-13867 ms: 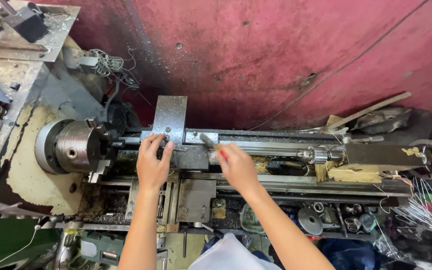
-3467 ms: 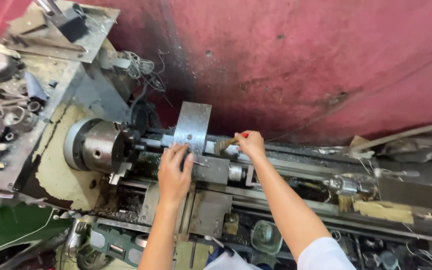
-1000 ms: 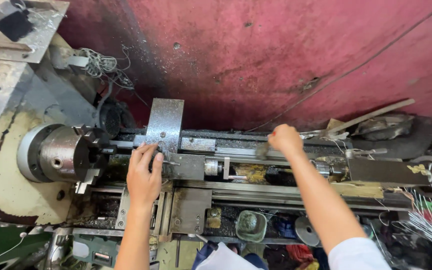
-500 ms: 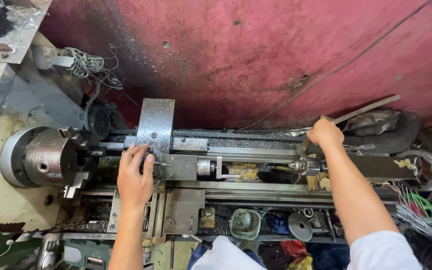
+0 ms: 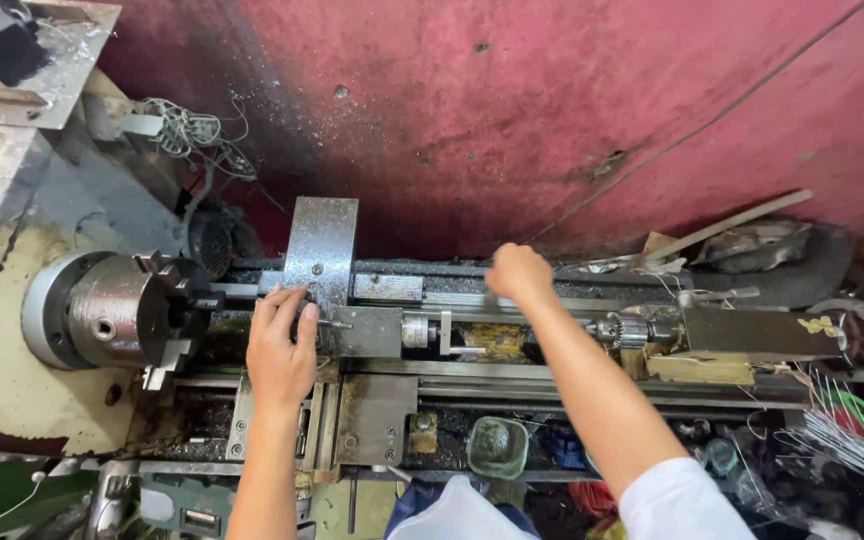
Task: Cleaning metal shavings from a lathe using a brush.
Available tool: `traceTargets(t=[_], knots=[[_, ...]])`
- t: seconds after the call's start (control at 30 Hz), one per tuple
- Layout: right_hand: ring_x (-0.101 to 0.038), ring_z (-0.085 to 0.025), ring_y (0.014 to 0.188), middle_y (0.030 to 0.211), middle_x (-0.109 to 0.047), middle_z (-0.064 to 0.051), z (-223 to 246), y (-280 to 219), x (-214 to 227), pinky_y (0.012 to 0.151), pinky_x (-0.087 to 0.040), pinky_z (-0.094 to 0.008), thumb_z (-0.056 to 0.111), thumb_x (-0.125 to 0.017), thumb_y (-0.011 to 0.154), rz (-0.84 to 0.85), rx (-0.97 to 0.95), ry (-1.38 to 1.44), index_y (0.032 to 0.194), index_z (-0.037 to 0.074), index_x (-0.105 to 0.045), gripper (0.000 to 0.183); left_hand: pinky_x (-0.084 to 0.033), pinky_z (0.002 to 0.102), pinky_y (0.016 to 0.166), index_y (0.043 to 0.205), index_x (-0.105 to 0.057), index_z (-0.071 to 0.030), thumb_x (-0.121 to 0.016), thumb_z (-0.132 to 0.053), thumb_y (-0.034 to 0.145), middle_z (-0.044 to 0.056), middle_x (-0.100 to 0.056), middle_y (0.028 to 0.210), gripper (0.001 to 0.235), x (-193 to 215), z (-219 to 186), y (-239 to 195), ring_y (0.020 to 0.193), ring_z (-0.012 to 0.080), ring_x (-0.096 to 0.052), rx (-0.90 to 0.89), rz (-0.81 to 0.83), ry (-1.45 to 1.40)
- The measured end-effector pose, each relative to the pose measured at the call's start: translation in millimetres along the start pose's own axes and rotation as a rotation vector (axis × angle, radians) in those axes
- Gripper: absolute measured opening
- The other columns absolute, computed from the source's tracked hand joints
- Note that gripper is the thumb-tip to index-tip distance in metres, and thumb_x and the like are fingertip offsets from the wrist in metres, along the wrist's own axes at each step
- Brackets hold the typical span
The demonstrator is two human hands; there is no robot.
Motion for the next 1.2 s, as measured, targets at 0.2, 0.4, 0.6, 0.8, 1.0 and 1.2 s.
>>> traceTargets(t=[0.2,0.4,0.6,0.8,1.0,1.2], knots=[[-0.067,-0.044,0.117,0.112,-0.076,-0.022,39,-17,-25,0.099,-0.055,-0.051,0.034,-0.063,0.09,-0.018,0.063,0.277,0.104,0.018,-0.081,0.028,-0.04,0.044,0.117,0.127,-0.073,-0.007,-0.054,-0.044,0.11,0.009,-0.067,0.124,0.044,-1,-4,1,0.133,0.0314,-0.058,0.035,-0.02,-0.021],[-0.078,-0.017,0.077,0.071,-0.077,-0.006,5,18,-66,0.088,-0.058,-0.034,0.036,-0.071,0.084,0.016,-0.052,0.585,0.099,0.014,-0.079,0.028,-0.037,0.043,0.12,0.127,-0.073,-0.008,-0.055,-0.044,0.11,0.007,-0.066,0.124,0.044,-1,-6,0,0.133,0.0304,-0.058,0.026,-0.028,-0.026],[-0.075,-0.032,0.105,0.083,-0.08,-0.01,-55,18,2,0.098,-0.057,-0.045,0.031,-0.063,0.083,0.016,-0.128,0.201,0.103,0.017,-0.082,0.031,-0.038,0.043,0.12,0.126,-0.072,-0.008,-0.056,-0.04,0.11,0.008,-0.066,0.125,0.04,-2,-1,0,0.133,0.0302,-0.058,0.01,-0.03,-0.014],[-0.077,-0.037,0.093,0.072,-0.079,-0.013,-164,35,39,0.09,-0.057,-0.052,0.024,-0.064,0.083,-0.044,-0.335,0.027,0.098,0.005,-0.082,0.031,-0.041,0.044,0.118,0.125,-0.073,-0.008,-0.056,-0.039,0.11,0.008,-0.066,0.124,0.038,-2,-3,-1,0.132,0.0312,-0.059,0.012,-0.03,-0.006],[-0.075,-0.044,0.095,0.106,-0.078,-0.027,-191,16,58,0.085,-0.058,-0.06,0.028,-0.067,0.096,-0.079,-0.416,-0.064,0.114,-0.002,-0.08,0.037,-0.041,0.044,0.118,0.126,-0.073,-0.008,-0.056,-0.04,0.11,0.007,-0.066,0.125,0.04,-1,-3,-1,0.133,0.0305,-0.059,0.03,-0.006,0.004],[-0.071,-0.046,0.109,0.111,-0.077,-0.023,-92,-44,79,0.094,-0.057,-0.055,0.035,-0.064,0.093,-0.182,-0.067,-0.105,0.113,0.014,-0.081,0.033,-0.044,0.044,0.115,0.127,-0.073,-0.009,-0.056,-0.041,0.11,0.007,-0.066,0.125,0.04,0,-5,-1,0.134,0.0301,-0.058,0.038,0.0,0.005]])
Point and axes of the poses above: each hand's wrist, its own y-axis towards the middle knuckle, its own x-axis out of the back of the hand, z = x × y, the point moved 2 cm from there along y, towards the middle knuckle
